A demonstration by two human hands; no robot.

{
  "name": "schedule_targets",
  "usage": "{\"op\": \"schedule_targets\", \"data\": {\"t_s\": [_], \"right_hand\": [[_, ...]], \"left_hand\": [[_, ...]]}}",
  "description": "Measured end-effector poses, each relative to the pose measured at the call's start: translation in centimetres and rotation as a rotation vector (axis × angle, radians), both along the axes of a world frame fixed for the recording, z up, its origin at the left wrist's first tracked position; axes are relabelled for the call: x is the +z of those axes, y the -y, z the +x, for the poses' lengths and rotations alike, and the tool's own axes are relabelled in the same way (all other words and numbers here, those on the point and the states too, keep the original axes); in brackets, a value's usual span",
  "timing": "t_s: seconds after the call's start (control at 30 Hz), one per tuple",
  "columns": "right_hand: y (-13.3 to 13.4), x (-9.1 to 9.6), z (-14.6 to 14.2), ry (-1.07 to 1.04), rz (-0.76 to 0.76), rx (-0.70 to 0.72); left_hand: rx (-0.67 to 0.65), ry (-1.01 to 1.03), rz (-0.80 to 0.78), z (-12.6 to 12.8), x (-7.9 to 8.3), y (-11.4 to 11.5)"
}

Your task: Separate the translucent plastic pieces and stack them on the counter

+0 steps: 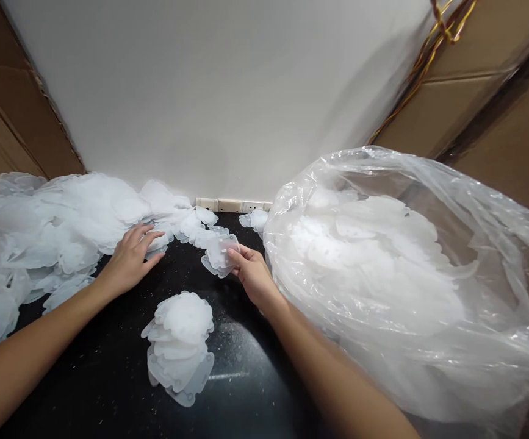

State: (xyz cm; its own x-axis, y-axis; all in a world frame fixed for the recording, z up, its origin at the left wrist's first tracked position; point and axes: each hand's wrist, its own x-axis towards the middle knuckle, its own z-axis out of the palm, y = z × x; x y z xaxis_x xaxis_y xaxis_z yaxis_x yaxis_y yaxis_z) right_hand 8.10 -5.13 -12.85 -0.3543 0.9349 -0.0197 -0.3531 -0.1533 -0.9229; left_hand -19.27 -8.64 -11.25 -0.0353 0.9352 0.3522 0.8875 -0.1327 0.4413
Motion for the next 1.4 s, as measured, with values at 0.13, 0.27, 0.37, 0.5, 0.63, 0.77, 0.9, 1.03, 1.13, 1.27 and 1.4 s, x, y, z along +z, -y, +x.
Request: {"op": "schedule_targets", "data": {"t_s": [0.13,0.27,0.37,0.5,0.63,0.77,0.9,1.03,1.13,1.27,1.4], "right_hand": [[-0.3,0.4,0.1,-0.084,-0.149,0.021],[0.3,0.7,-0.2,-0.034,-0.103,0.01],[1.7,1.7,-0.2,0.107,0.189,0.019],[4.1,3.8,0.1,0.299,0.653,0.458],[4.9,4.9,0.4,0.331,0.821,0.856],[4.6,5.1,0.9,0.284,0.744,0.893],[4.4,4.7,1.0,0.207,0.531,0.647],[3.5,2.9,-0.1,0.151,0.298,0.272],[2.4,1.4,-0.9,0.179,0.343,0.155],[1.6,0.4,-1.5,0.333,0.691,0.098],[1.4,-0.2,-1.5,0.426,0.974,0.019]], "left_hand": [[0.066,-0.192,-0.181,-2.5,-1.2,-1.2],[0.002,-0.251,-0.146,-2.8,-0.9,-1.4],[-0.015,-0.265,-0.119,-2.5,-0.5,-1.2],[-0.022,-0.251,-0.095,-1.9,-0.6,-0.8],[-0.034,-0.2,-0.113,-2.0,-0.9,-0.7],[-0.071,-0.227,-0.141,-2.2,-0.7,-0.9],[0.013,-0.176,-0.108,-1.7,0.1,-0.7],[0.18,0.409,-0.062,-0.1,1.2,-0.5],[0.098,0.879,-0.189,2.2,1.8,0.1],[-0.123,1.423,-0.482,5.3,2.5,1.8],[-0.222,1.559,-0.568,6.5,3.2,3.1]]}}
